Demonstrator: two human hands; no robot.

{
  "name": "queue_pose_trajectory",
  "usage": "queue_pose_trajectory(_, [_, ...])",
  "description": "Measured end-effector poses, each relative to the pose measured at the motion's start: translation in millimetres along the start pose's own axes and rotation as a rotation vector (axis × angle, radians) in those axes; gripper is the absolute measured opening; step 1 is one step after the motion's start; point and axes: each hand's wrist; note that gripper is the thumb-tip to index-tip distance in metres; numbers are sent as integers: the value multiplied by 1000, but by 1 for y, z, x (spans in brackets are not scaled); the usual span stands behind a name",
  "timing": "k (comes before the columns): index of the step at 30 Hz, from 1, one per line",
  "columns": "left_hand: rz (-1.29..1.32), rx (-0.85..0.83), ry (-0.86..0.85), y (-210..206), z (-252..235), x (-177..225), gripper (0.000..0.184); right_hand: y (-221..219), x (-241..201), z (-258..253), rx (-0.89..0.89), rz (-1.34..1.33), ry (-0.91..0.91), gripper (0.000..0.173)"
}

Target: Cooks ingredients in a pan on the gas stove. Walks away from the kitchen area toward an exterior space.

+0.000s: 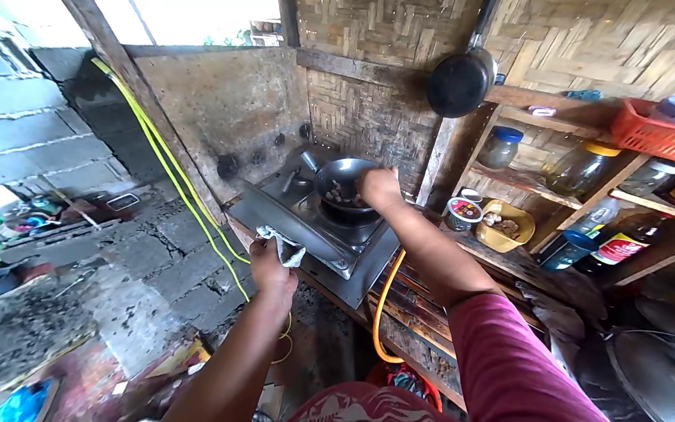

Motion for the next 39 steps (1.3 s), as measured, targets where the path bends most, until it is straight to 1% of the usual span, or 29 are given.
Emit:
queue_pose_trajectory(3, [-7,8,10,-1,0,-1,25,-11,-3,-13,48,-72,27,33])
queue_pose_trajectory(6, [-3,9,11,-1,-1,-2,24,-26,-2,-18,17,-9,80,28])
queue_pose_trajectory(8, [0,2,9,1,-1,-1,23,-24,9,-21,3,30,60,26])
queue_pose_trajectory(12, [2,-1,10,2,-3,1,24,-13,44,-27,90,80,18,26])
queue_pose_trajectory(17, [27,2,11,0,-8,0,24,-26,62,-5,87,201,157,24])
queue_pose_trajectory(19, [24,1,8,-3,-10,-1,23,-18,65,1,114,199,168,26])
queue_pose_trajectory(20, [19,-1,7,-4,-10,-1,22,-12,68,2,131,183,143,26])
queue_pose_trajectory(23, [7,4,13,-8,-12,1,23,-7,76,-3,242,108,119,24])
queue_pose_trajectory(25, [13,10,14,-10,-13,3,22,-16,74,2,214,68,158,24])
queue_pose_trajectory(27, [27,2,5,-10,-16,5,22,-28,69,9,167,64,251,23])
queue_pose_trajectory(29, [36,-3,-2,-10,-19,7,21,-28,67,13,189,78,304,21])
queue_pose_trajectory(32, [23,2,1,-11,-20,9,20,-15,75,0,198,62,178,24])
queue_pose_trajectory(33, [20,1,3,-12,-20,10,20,-15,80,-7,211,69,134,24])
queue_pose_trajectory(35, [24,-8,2,-13,-20,11,20,-20,87,-14,183,92,78,25])
queue_pose_trajectory(37, [35,-33,-13,-16,-25,15,18,-22,85,-7,118,98,106,23])
queue_pose_trajectory(39, [9,-92,-31,-24,-31,23,18,-21,85,5,169,126,144,24])
Point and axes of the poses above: each hand's wrist, its own z-axis away from the middle knuckle, its own y-axis out of the back of the hand, x = y × z, and after that the axes turned 9 degrees about -y, right-handed
